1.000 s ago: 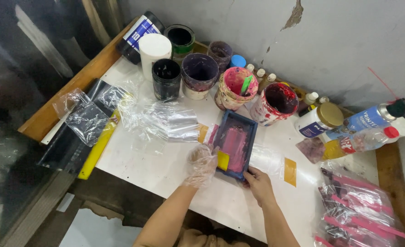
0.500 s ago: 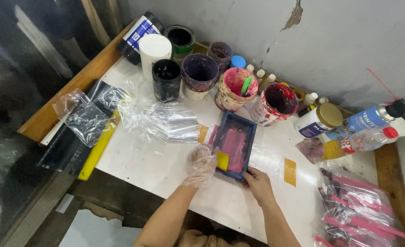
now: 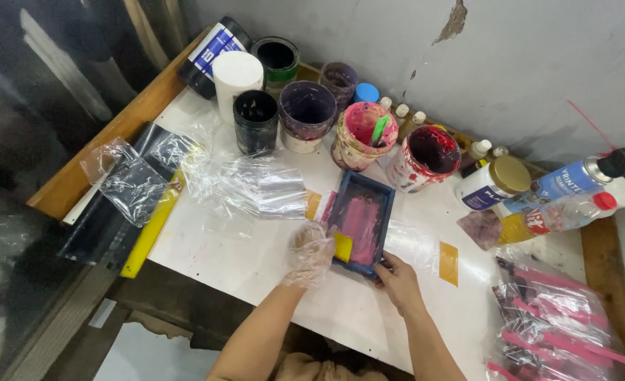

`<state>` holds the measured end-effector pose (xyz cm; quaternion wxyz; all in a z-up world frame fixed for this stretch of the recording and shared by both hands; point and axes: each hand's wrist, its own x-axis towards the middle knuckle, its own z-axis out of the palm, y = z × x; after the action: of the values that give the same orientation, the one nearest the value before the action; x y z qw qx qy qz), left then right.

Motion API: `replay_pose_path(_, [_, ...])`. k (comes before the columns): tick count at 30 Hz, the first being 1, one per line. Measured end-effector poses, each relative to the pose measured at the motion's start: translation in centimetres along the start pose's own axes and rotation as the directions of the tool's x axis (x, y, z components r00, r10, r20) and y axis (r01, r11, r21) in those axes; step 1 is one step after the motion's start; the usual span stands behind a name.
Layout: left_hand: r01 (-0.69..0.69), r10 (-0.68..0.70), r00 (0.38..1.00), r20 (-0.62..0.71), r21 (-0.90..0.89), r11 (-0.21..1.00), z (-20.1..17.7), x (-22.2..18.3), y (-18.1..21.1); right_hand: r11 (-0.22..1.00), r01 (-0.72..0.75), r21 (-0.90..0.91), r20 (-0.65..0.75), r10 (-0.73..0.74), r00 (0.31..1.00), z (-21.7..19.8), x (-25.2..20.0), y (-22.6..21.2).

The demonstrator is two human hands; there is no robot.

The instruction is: Screen printing designs onto small plastic bags using pink ink and a manual screen frame.

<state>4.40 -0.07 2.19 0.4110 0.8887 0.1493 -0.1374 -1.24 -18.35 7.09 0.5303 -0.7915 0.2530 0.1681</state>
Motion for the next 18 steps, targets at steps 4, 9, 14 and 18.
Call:
replay_pose_path(4, [0.046, -0.045, 0.998, 0.032, -0.017, 0.999, 0.1, 0.2, 0.0, 0.999, 0.029, -0.014, 0.009, -0.029, 1.0, -0.1, 0.0, -0.1])
replay_pose_path(9, [0.005, 0.015, 0.993, -0.115, 0.175, 0.985, 6.0, 4.0, -4.0, 0.985, 0.163, 0.047, -0.042, -0.161, 0.986, 0.0, 0.5, 1.0])
replay_pose_path(14, [-0.009, 0.029, 0.99, -0.137, 0.148, 0.989, 4.0, 2.6, -3.0, 0.95, 0.181, -0.256, -0.054, -0.201, 0.978, -0.8, 4.3, 3.7])
replay_pose_path(18, [-0.101, 0.273, 0.547, -0.791, 0.261, 0.96, 9.2, 5.3, -5.8, 0.785, 0.263, -0.561, -0.13, -0.397, 0.908, -0.7, 1.7, 1.1])
